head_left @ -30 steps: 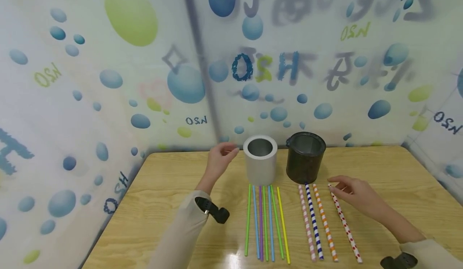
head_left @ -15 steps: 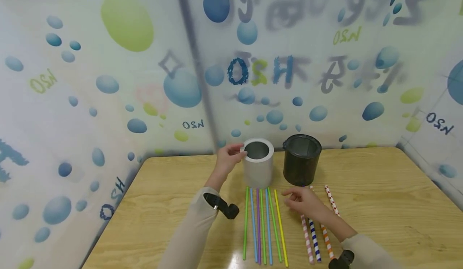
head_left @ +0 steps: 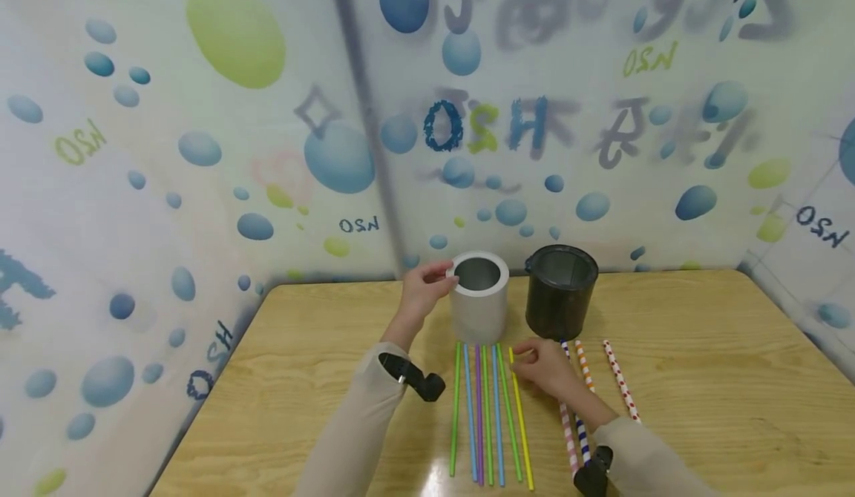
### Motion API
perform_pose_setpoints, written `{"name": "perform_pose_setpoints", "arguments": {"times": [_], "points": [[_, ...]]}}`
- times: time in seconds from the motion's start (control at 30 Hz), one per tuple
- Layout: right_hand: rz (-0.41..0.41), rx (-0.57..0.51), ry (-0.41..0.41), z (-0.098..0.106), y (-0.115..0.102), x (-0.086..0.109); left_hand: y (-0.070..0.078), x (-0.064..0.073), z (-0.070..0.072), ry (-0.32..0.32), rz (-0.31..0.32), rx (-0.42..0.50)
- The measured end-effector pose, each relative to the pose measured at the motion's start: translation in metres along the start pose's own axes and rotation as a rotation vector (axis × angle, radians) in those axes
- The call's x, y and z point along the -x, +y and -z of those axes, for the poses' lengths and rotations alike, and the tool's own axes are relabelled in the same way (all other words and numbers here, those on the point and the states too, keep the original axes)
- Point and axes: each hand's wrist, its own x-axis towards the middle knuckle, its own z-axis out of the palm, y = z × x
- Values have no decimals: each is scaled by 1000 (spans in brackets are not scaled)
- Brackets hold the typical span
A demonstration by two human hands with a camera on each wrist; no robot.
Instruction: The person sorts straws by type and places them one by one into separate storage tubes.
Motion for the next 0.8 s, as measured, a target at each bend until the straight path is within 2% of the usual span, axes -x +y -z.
{"name": "perform_pose_setpoints", "arguments": {"times": [0.07, 0.3, 0.5, 0.67, 0.8], "points": [[-32, -8, 27, -4, 1, -2, 1, 0, 0, 5, 0, 2], [-155, -5, 53, -14, 1, -5, 29, 21, 2, -36, 19, -3], [-193, 8, 65, -18, 0, -5, 29, 21, 2, -34, 4, 4], [-181, 56, 82, -20, 0, -5, 28, 20, 2, -37, 7, 1], [-184, 69, 79, -20, -2, -5, 17, 11, 3, -41, 11, 6]]}}
